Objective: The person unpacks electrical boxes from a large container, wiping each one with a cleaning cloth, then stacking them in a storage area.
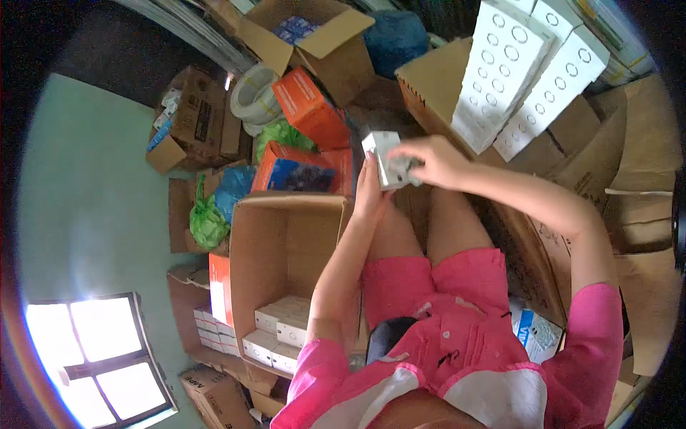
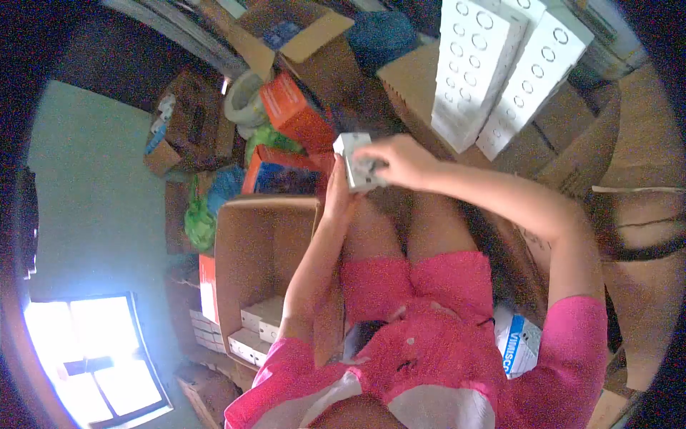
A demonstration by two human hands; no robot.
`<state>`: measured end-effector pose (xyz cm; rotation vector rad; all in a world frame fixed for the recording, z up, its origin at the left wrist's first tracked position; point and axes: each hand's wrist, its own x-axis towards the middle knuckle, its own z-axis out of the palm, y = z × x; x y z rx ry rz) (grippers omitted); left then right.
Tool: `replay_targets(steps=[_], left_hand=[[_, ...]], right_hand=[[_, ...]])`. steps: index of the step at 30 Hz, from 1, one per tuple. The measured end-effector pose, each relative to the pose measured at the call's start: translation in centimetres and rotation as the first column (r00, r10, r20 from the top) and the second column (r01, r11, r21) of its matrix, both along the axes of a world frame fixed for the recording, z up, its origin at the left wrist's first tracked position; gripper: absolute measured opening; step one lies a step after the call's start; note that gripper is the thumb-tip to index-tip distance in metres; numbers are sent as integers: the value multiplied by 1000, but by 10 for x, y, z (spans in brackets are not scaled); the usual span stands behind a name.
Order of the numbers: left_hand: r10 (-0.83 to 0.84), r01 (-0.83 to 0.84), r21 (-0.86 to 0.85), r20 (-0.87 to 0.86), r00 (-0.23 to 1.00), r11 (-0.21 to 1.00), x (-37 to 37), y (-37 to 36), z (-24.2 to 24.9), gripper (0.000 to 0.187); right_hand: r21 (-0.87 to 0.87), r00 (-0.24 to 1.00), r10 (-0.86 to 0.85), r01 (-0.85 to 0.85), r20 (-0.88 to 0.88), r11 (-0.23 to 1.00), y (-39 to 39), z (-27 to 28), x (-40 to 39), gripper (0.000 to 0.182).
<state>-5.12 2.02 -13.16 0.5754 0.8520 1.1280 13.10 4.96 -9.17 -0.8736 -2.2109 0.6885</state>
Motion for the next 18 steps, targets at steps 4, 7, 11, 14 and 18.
replay_targets(steps=[4,7,11,14,18], left_hand=[[-12,13,40,-33,999,999,-2,2,-8,46],[-42,35,-68,-91,995,997,1,-2,-9,50],[-72,71,-34,-39,997,997,9,-8,4,59],[-8,6,-77,-21,1000,997,2,-3,3,46],[-24,22,19,114,993,1000,-5,3,-8,49]], right_hand=[[-1,974,223,-223,46,975,-14,23,-4,47],[41,996,79,-81,38,996,3,15,-3,41],[72,999,4,-7,37,997,9,17,7,41],[38,987,142,-145,80,989,-4,25,0,41],[176,949,293,-310,120,934,-9,10,-1,40]])
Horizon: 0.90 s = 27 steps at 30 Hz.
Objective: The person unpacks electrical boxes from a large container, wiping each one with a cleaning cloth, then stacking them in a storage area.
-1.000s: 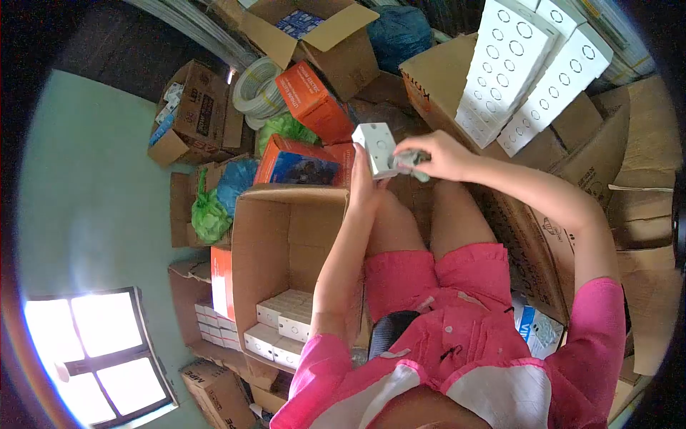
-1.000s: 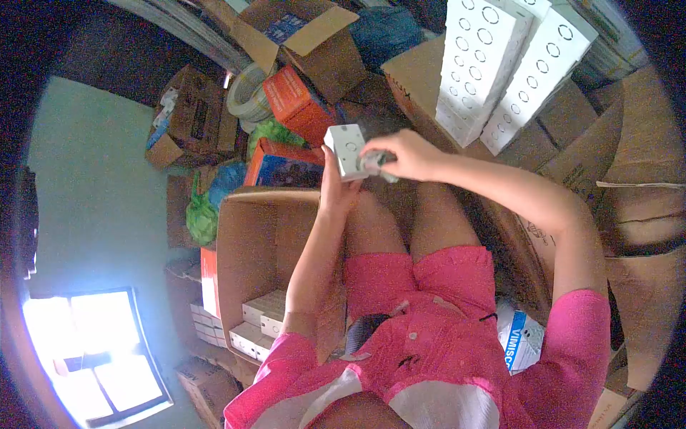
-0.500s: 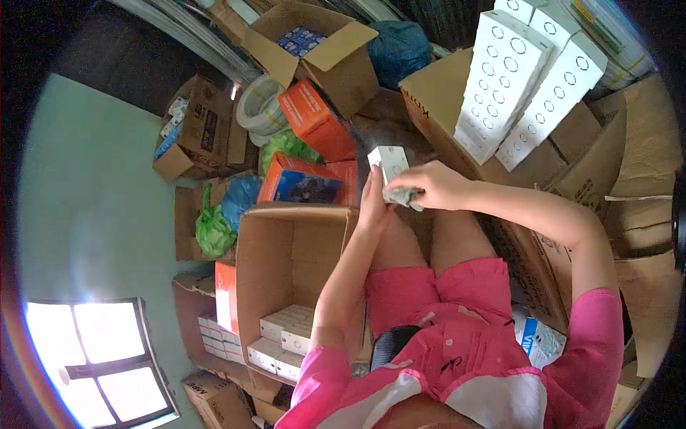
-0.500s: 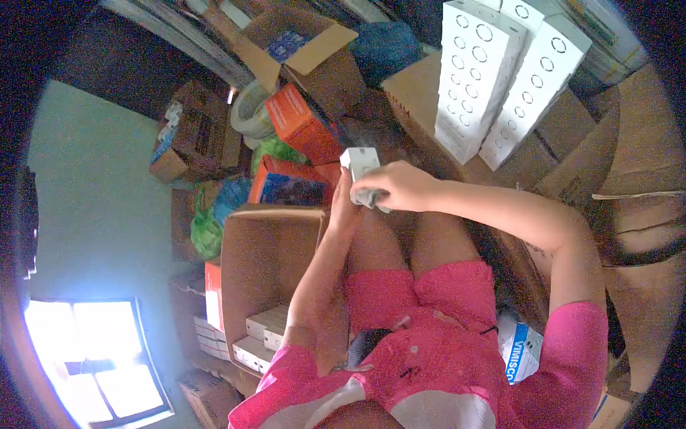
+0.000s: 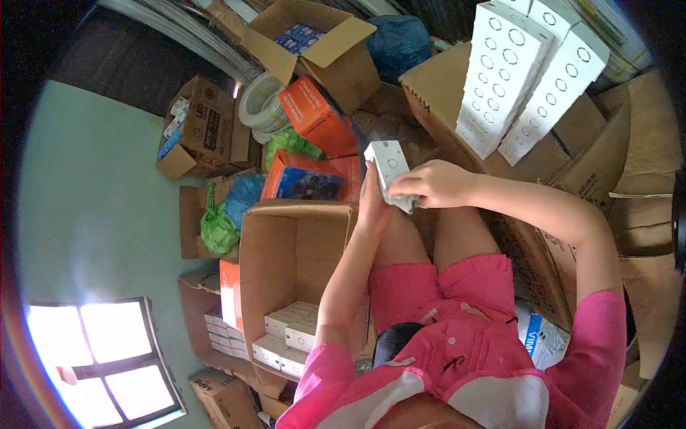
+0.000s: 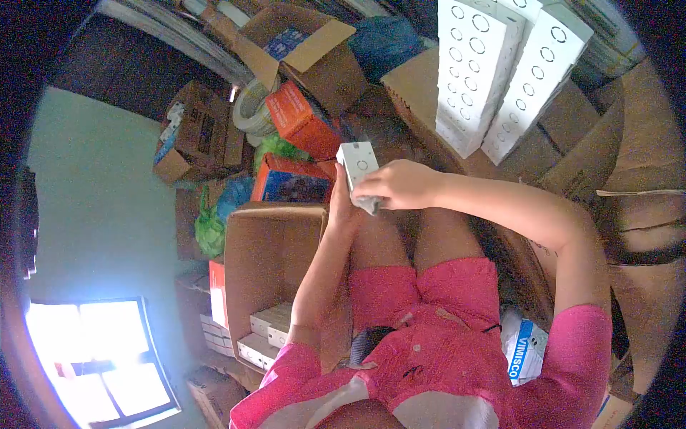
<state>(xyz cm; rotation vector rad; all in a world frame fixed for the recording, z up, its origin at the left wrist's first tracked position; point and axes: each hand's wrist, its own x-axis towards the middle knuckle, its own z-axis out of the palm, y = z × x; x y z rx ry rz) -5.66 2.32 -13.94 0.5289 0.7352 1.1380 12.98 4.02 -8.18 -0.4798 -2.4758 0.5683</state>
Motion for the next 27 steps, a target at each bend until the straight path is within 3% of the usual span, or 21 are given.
replay_targets(steps=[4,5,8,9,10,12,13,15,16,17,18,20,21,24,27], left_hand=[[29,-20,-105,81,996,994,3,1,5,51],[-9,1,-139,-56,998,990,0,-1,12,51],[-110,107,-75,-39,993,991,-5,-2,4,50],[-50,34,-167,-93,994,985,8,-8,27,48],[-69,50,-152,-117,991,987,7,-8,23,47],[-101,82,-120,-164,981,989,5,-6,13,45],[-71,55,-74,-231,970,996,5,-6,14,42],[-49,199,190,-595,802,961,2,-1,3,39],[11,302,288,-741,671,909,0,0,2,39],[108,418,315,-887,448,852,-2,-2,2,36],[228,534,303,-952,203,790,0,-6,9,34],[486,717,174,-836,-255,675,6,-15,18,33],[564,746,270,-809,-167,608,7,-15,14,29],[636,798,332,-767,-82,503,6,-19,15,25],[704,752,464,-710,0,468,4,-13,14,24]], right_hand=[[-46,998,-58,59,11,997,7,0,3,40],[-136,992,-125,125,13,983,10,3,5,39],[-183,945,-304,279,-121,943,26,-3,7,33],[-231,922,-370,337,-116,913,28,3,10,32],[-225,895,-415,376,-161,899,32,5,10,27],[-356,835,-536,466,-127,810,40,-2,13,23],[-419,773,-634,567,-27,709,43,-9,14,20],[-905,666,-746,320,4,281,45,-21,14,23],[-994,620,-783,105,55,14,46,-28,13,25],[-989,668,-744,128,34,69,48,-43,18,39],[-985,723,-684,167,93,42,46,-36,17,44],[-964,810,-541,265,226,-7,35,-2,13,54],[-936,841,-446,352,306,23,30,8,13,65],[-789,789,-397,577,470,212,32,-24,16,63],[-867,800,-423,494,426,61,43,-29,20,55]])
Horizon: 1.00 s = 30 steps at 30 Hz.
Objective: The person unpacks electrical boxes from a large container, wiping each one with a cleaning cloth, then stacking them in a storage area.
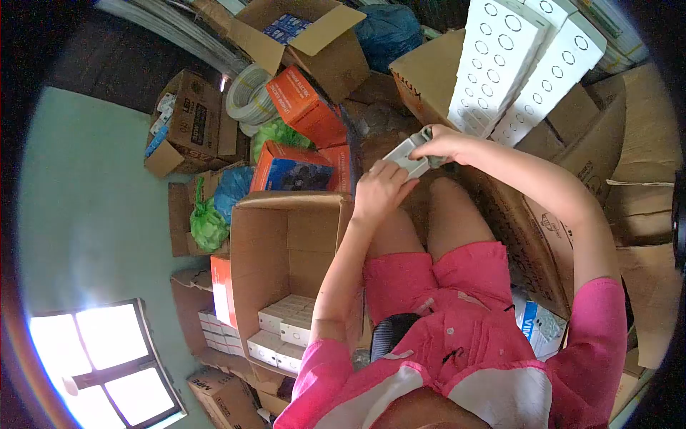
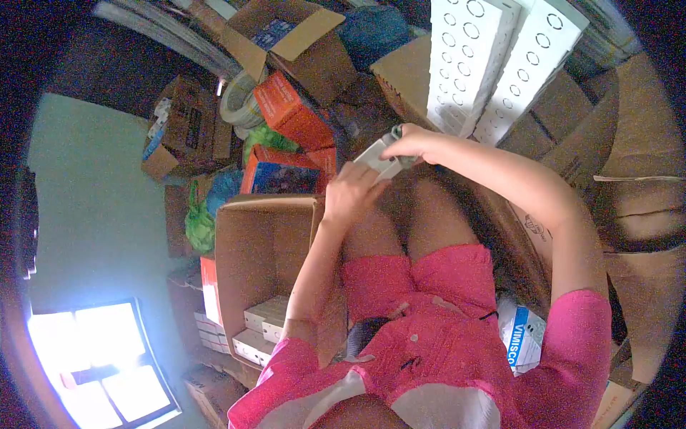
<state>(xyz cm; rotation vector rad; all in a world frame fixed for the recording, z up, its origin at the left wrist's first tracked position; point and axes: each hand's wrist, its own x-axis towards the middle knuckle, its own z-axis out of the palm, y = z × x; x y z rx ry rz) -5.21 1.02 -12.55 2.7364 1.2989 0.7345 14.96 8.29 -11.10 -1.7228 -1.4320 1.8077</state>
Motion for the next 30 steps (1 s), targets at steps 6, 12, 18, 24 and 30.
replay_targets(steps=[6,12,18,24,30], left_hand=[[180,-206,14,429,885,979,-12,21,0,40],[654,667,-736,561,507,115,-27,21,3,67],[785,664,-670,586,199,332,-16,33,-1,54],[840,764,-531,542,-25,366,-18,28,-7,46],[698,753,-456,716,-5,474,-9,24,-3,52]], right_hand=[[390,998,-41,18,52,921,5,14,3,48],[571,999,38,-45,23,820,4,14,2,53],[756,1000,15,-4,-7,654,-9,37,-10,46],[974,978,94,-199,189,111,-14,37,-7,44],[888,883,115,-441,456,-131,-26,17,-15,27]])
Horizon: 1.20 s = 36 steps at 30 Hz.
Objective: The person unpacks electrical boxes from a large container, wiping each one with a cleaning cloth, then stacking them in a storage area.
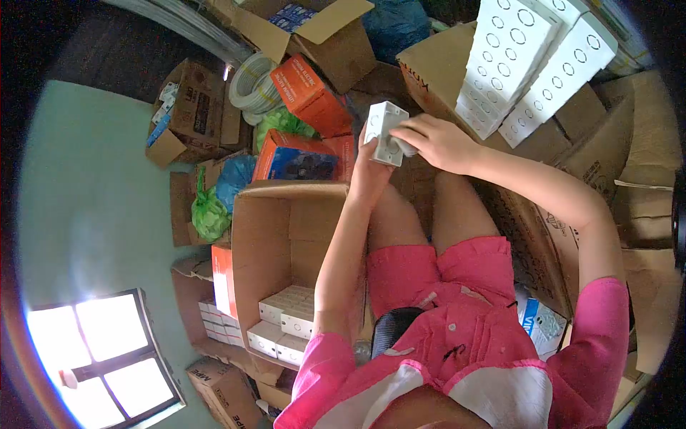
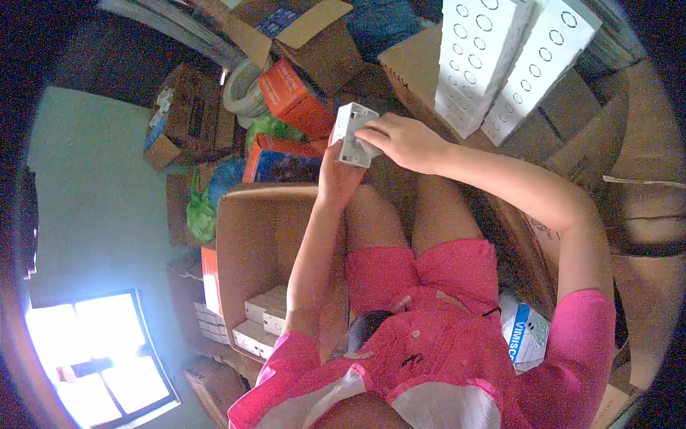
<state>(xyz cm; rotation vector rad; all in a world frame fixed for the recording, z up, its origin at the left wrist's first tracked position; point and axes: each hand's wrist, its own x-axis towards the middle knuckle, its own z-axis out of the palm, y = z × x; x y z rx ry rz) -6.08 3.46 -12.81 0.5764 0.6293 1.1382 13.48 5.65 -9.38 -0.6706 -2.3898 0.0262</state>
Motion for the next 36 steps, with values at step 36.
replay_targets(steps=[36], left_hand=[[-20,27,117,-63,998,993,10,-11,0,54]], right_hand=[[-725,986,-69,-64,-152,686,-17,3,-6,22]])
